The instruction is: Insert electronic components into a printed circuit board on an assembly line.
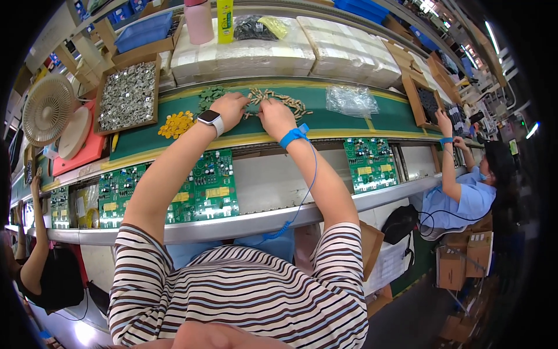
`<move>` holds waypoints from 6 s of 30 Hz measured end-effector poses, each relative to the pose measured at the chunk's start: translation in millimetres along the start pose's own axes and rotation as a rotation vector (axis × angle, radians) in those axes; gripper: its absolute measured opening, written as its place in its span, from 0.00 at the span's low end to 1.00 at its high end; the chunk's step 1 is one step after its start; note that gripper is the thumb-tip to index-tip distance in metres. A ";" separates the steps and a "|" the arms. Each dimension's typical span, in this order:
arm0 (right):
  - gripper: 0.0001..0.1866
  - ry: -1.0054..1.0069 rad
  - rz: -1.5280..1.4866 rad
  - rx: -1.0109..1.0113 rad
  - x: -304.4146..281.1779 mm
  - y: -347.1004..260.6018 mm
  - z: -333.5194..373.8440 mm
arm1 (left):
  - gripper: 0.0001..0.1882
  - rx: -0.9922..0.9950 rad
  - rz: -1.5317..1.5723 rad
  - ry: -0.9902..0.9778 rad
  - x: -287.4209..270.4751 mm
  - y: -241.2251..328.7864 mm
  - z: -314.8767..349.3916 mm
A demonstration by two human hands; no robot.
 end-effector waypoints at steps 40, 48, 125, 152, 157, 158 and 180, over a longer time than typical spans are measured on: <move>0.04 -0.110 -0.499 -0.126 24.0 -126.3 23.1 | 0.07 -0.010 0.022 0.072 -53.3 -3.0 22.5; 0.04 -0.109 -0.469 -0.132 25.0 -124.2 21.8 | 0.07 -0.144 0.340 0.276 -106.1 -36.4 122.3; 0.08 -0.022 0.067 -0.492 138.1 -201.3 -195.6 | 0.03 -0.347 0.103 0.055 -86.0 -58.0 202.0; 0.07 0.029 -0.479 -0.258 -1.7 -120.3 0.0 | 0.10 -0.600 -0.271 0.317 -118.7 -204.5 94.7; 0.07 -0.036 -0.499 -0.123 -16.0 -110.2 50.6 | 0.09 -0.623 -0.318 0.177 -117.7 -210.9 85.9; 0.06 -0.001 -0.449 -0.185 -16.6 -111.1 55.3 | 0.09 -0.609 -0.329 0.199 -117.2 -211.0 86.2; 0.05 -0.055 -0.149 -0.463 -10.1 -129.8 67.3 | 0.09 0.044 0.060 -0.026 -80.2 -22.9 213.2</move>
Point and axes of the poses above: each hand's wrist, its own z-axis away from the middle knuckle, its own x-axis out of the palm, y = z × x, the point moved 1 cm from there along -z, towards the middle knuckle, and after that the axes turned 10 degrees about -x, right-handed, at the moved point
